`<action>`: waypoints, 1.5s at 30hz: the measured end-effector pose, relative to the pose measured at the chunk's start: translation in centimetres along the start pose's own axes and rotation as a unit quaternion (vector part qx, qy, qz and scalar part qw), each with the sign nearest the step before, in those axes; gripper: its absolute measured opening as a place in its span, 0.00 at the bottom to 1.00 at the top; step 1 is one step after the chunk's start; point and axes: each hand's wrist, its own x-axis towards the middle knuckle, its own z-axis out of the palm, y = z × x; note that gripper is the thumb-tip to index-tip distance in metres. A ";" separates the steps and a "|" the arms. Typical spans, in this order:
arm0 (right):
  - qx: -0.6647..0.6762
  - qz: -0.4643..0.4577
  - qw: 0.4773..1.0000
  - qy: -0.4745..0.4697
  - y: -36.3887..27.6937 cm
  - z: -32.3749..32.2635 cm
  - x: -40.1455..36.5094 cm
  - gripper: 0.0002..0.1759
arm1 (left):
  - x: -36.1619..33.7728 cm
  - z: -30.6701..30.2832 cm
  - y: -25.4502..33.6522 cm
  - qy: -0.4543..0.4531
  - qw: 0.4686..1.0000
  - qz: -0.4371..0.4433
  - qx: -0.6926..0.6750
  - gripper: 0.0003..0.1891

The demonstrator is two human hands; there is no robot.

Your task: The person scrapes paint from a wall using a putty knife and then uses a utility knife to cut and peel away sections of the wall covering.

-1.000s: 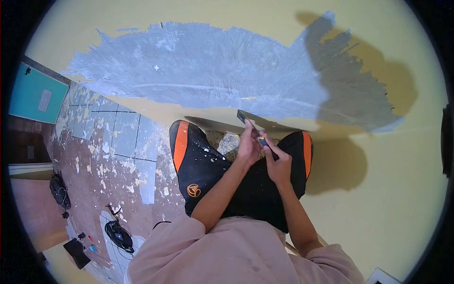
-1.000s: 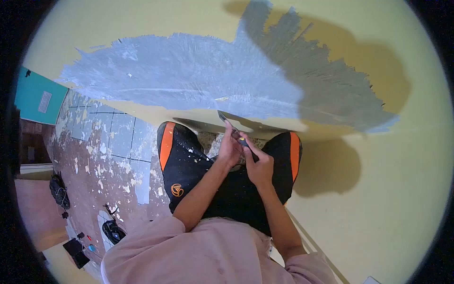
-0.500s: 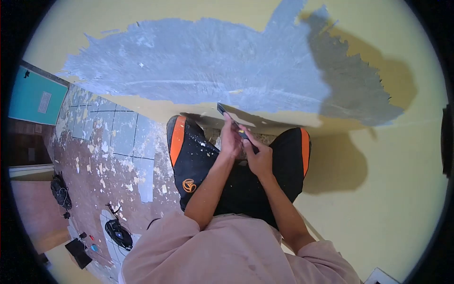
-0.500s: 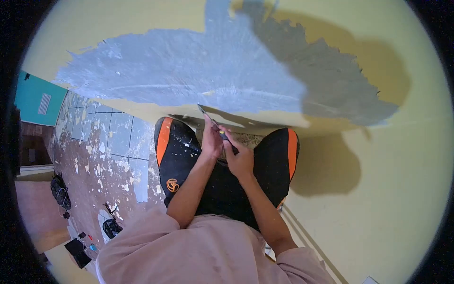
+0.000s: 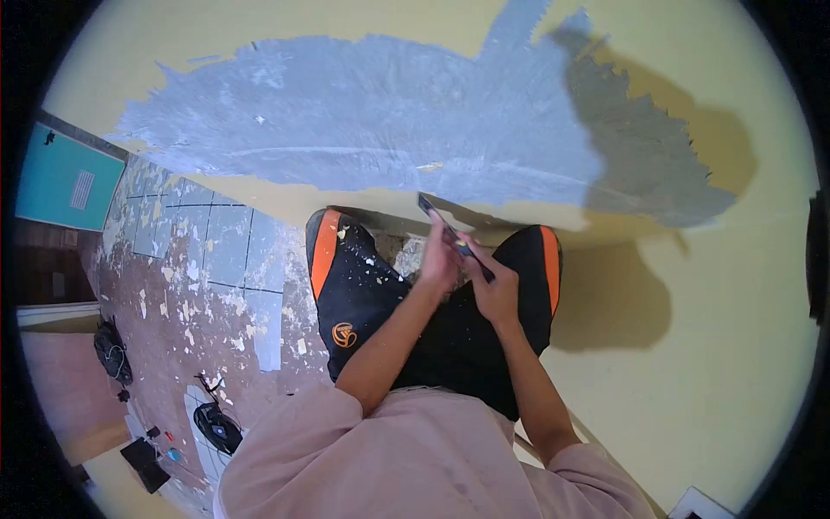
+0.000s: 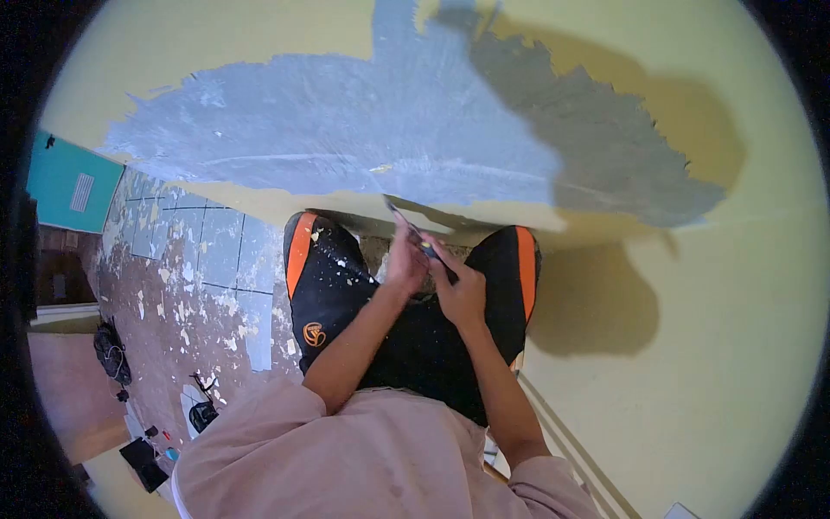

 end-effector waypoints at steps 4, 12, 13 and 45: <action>0.048 -0.005 0.998 0.030 1.4 2.3 -0.4 0.16 | 0.3 -0.4 0.7 -0.023 0.999 0.034 0.028 0.25; 0.018 0.039 0.999 -0.031 0.6 -1.2 0.5 0.17 | 0.3 0.7 -0.8 -0.013 0.999 0.023 -0.028 0.24; 0.015 0.031 0.999 -0.031 0.6 -0.3 1.1 0.17 | 1.3 -0.7 -0.8 -0.016 0.999 0.051 -0.003 0.26; 0.011 -0.004 1.000 0.027 -0.6 -2.3 0.1 0.16 | 1.0 0.5 -2.5 0.012 0.995 -0.092 0.019 0.25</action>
